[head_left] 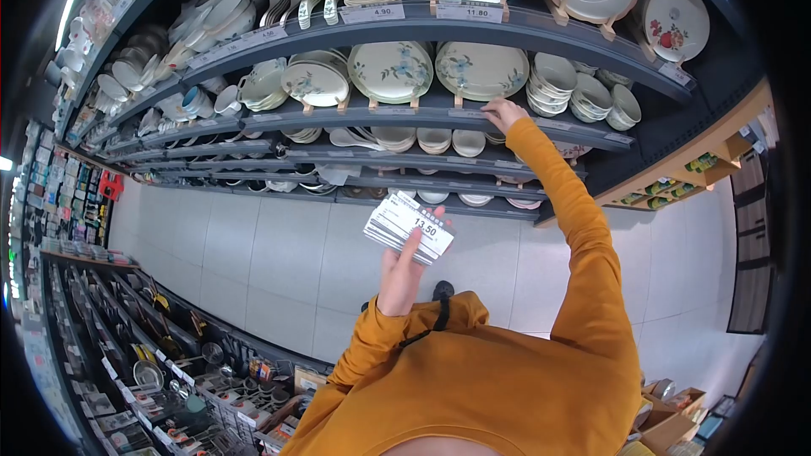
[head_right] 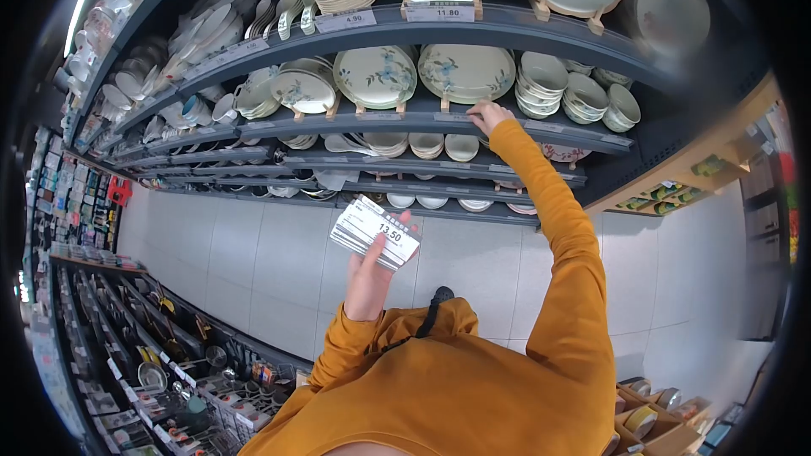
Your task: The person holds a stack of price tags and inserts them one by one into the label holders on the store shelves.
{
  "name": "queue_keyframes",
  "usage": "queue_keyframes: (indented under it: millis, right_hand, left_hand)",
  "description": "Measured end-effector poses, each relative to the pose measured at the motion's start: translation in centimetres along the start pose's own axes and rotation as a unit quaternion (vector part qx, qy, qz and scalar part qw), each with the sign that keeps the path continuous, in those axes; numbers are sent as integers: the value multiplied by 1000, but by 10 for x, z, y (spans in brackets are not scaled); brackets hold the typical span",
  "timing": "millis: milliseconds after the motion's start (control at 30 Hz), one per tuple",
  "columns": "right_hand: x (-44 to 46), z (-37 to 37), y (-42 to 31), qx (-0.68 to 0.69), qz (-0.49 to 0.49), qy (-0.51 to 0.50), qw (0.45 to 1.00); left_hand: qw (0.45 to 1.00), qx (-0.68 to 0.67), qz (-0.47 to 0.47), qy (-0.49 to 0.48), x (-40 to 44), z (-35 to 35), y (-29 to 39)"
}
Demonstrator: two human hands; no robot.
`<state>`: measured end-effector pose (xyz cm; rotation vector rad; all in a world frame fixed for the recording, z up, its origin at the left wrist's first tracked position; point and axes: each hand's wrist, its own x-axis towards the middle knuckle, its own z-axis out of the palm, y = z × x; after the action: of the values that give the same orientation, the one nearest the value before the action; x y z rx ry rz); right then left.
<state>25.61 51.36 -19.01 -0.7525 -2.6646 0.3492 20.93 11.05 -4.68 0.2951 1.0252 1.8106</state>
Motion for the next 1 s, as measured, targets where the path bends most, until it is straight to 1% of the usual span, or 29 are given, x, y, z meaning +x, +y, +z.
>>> queue_keyframes:
  millis: [67, 133, 200, 233, 267, 333, 400, 433, 467, 533, 733, 833, 1000]
  right_hand:
    - [-13, -11, -25, -12, 26, 26, 999]
    - [-25, -52, -76, 78, 71, -13, 994]
    - [-41, -78, -114, 230, 6, -22, 973]
    - [-53, -92, -137, 333, 18, -66, 941]
    - [-66, -107, -158, 430, 31, -106, 896]
    - [-89, -138, -189, 560, 20, -181, 808]
    - [-109, -148, -206, 572, 17, -213, 792]
    - [-118, -154, -213, 538, 14, -209, 816]
    - [-123, -158, -218, 539, 23, -202, 818]
    - [-131, -161, -221, 518, 7, -177, 837]
    - [-137, -171, -225, 528, 18, -164, 833]
    - [-135, -171, -225, 534, 41, -149, 831]
    - [-132, -170, -237, 522, 27, -174, 834]
  left_hand:
    - [999, 4, 34, 4, -3, 7, 4]
    - [997, 7, 77, 8, -4, 9, 6]
    - [995, 6, 96, 17, -3, 9, 7]
    - [994, 14, 110, 23, -2, 9, 6]
    - [992, 23, 124, 26, -1, 10, 5]
    - [991, 13, 128, 39, -2, 15, 6]
    - [989, 7, 141, 40, -1, 15, 3]
    - [989, 8, 145, 35, -1, 15, 2]
    - [988, 9, 150, 30, -1, 15, 1]
    - [987, 8, 155, 25, -2, 18, -1]
    - [987, -2, 160, 29, -6, 24, -2]
    - [988, 0, 155, 27, -8, 20, -3]
    - [986, -17, 164, 28, -10, 15, -2]
